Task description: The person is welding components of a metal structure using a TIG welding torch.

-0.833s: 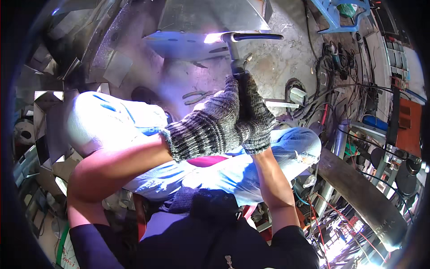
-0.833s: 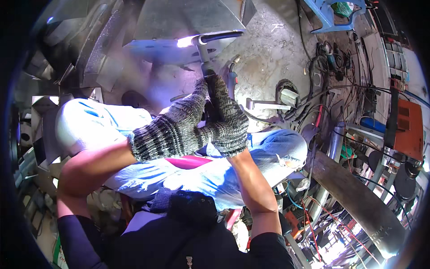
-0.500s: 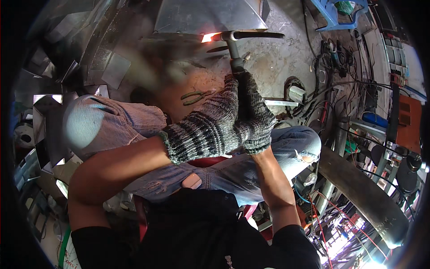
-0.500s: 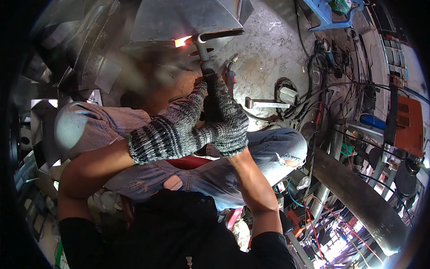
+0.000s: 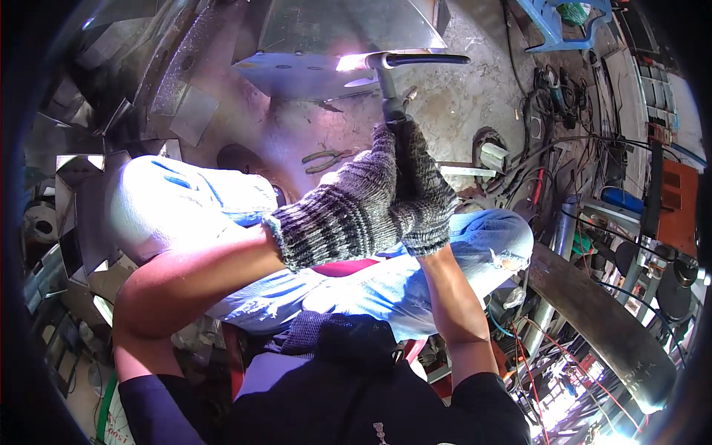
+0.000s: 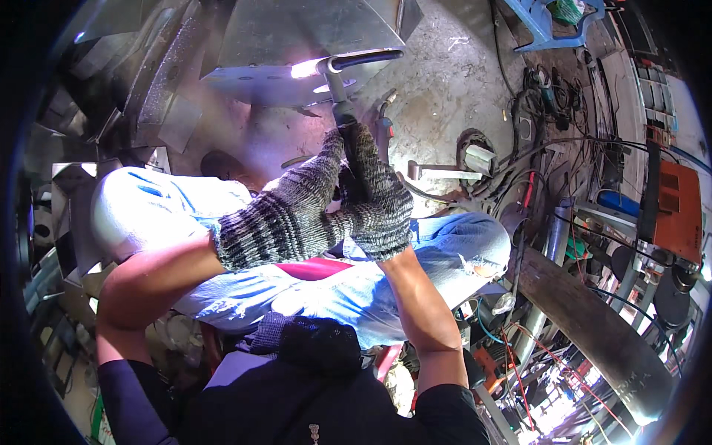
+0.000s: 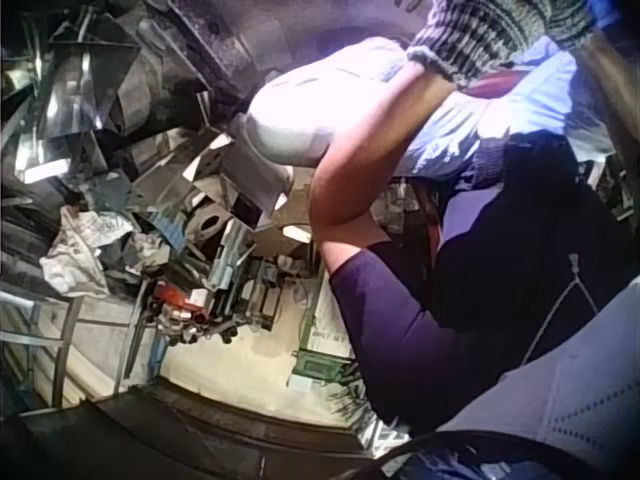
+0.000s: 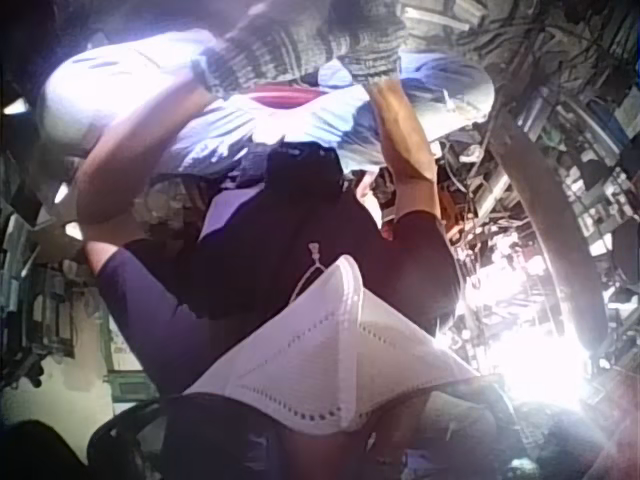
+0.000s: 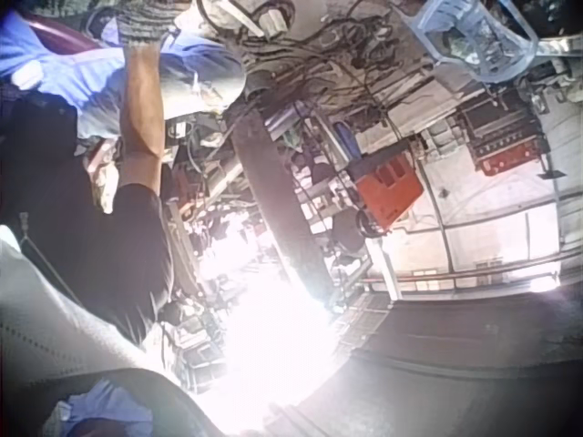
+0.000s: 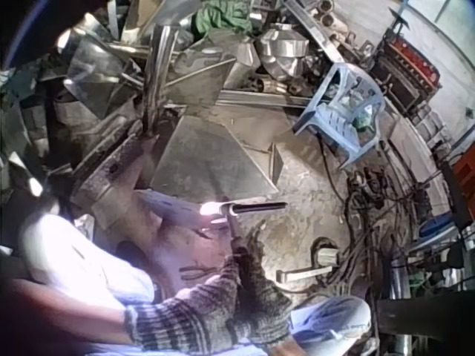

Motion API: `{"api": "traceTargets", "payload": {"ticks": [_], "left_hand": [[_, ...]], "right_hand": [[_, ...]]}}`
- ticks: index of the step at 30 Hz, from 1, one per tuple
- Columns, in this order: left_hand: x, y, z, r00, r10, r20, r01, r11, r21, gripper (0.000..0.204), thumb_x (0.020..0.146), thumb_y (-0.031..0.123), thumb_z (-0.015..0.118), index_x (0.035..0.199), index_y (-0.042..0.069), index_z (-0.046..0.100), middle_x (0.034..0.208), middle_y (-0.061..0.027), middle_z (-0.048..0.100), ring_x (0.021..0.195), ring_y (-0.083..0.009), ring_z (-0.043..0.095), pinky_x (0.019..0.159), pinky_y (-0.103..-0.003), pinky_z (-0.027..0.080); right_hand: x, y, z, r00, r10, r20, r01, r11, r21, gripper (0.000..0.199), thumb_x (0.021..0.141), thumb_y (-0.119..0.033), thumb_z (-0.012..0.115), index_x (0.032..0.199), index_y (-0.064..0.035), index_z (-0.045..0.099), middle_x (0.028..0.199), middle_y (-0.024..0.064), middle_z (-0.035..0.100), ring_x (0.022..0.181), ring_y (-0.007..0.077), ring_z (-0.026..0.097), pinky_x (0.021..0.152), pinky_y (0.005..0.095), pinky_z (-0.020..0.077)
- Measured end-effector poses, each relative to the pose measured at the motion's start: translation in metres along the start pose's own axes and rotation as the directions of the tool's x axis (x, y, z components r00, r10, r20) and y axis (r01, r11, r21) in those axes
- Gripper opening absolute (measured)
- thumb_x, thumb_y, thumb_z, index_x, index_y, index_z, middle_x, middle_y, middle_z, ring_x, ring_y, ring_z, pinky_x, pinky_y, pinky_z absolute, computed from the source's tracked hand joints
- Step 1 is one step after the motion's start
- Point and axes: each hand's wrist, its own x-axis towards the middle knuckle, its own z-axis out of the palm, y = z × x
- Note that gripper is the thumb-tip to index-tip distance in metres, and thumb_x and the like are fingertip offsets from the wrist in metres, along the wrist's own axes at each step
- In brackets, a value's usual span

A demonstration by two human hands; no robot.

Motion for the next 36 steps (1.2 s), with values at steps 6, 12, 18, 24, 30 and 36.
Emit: {"api": "traceTargets", "payload": {"ticks": [6, 12, 18, 24, 30, 36], "left_hand": [[0.003, 0.000, -0.001, 0.990, -0.132, 0.040, 0.125, 0.980, 0.156, 0.113, 0.092, 0.029, 0.086, 0.169, -0.009, 0.013, 0.125, -0.0281, 0.071, 0.112, -0.0405, 0.073, 0.096, -0.048, 0.059], [0.001, 0.003, -0.002, 0.997, -0.072, 0.017, 0.071, 0.997, 0.020, 0.110, 0.093, 0.025, 0.085, 0.169, -0.009, 0.013, 0.120, -0.0282, 0.071, 0.110, -0.0405, 0.073, 0.095, -0.047, 0.059], [0.001, 0.006, -0.004, 0.993, -0.118, 0.030, 0.117, 0.992, 0.042, 0.109, 0.091, 0.022, 0.087, 0.168, -0.009, 0.016, 0.121, -0.0259, 0.072, 0.107, -0.0380, 0.074, 0.093, -0.046, 0.060], [0.001, -0.001, 0.002, 0.991, -0.134, -0.004, 0.134, 0.984, 0.119, 0.104, 0.092, 0.024, 0.086, 0.167, -0.009, 0.021, 0.119, -0.0229, 0.071, 0.106, -0.0349, 0.074, 0.090, -0.045, 0.060], [-0.001, -0.005, 0.001, 0.999, -0.031, -0.020, 0.033, 0.991, 0.130, 0.108, 0.094, 0.036, 0.085, 0.167, -0.010, 0.019, 0.127, -0.0275, 0.070, 0.111, -0.0416, 0.072, 0.097, -0.049, 0.058], [0.003, 0.001, -0.003, 0.995, -0.094, 0.040, 0.093, 0.995, 0.038, 0.112, 0.095, 0.035, 0.083, 0.168, -0.011, 0.013, 0.128, -0.0297, 0.070, 0.115, -0.0430, 0.072, 0.098, -0.048, 0.059]], "right_hand": [[0.001, 0.006, 0.000, 0.987, -0.159, -0.038, 0.161, 0.986, 0.046, 0.083, 0.094, -0.014, 0.086, 0.167, -0.0086, 0.048, 0.129, 0.0158, 0.079, 0.104, 0.0143, 0.076, 0.088, 0.0327, 0.0600], [0.003, 0.002, -0.002, 0.999, -0.021, 0.033, 0.016, 0.991, 0.132, 0.103, 0.081, -0.031, 0.099, 0.169, -0.0140, 0.047, 0.128, 0.0116, 0.080, 0.101, 0.0144, 0.075, 0.085, 0.0337, 0.0603], [-0.001, -0.001, -0.002, 0.999, 0.042, 0.029, -0.043, 0.999, 0.025, 0.106, 0.078, -0.032, 0.099, 0.168, -0.0086, 0.047, 0.134, 0.0108, 0.070, 0.114, 0.0177, 0.065, 0.100, 0.0332, 0.0530], [-0.001, 0.001, -0.001, 0.995, 0.099, 0.009, -0.099, 0.983, 0.153, 0.117, 0.069, -0.043, 0.104, 0.168, -0.0121, 0.049, 0.109, 0.0034, 0.073, 0.095, 0.0119, 0.065, 0.084, 0.0295, 0.0570], [-0.001, 0.002, 0.000, 0.999, 0.043, -0.019, -0.042, 0.999, 0.034, 0.103, 0.078, -0.027, 0.100, 0.167, -0.0106, 0.050, 0.111, 0.0039, 0.075, 0.093, 0.0133, 0.067, 0.085, 0.0273, 0.0567], [-0.001, 0.002, -0.001, 0.997, -0.074, -0.025, 0.071, 0.993, -0.095, 0.101, 0.081, -0.023, 0.098, 0.168, -0.0095, 0.048, 0.135, 0.0122, 0.076, 0.108, 0.0152, 0.072, 0.093, 0.0305, 0.0588]]}}
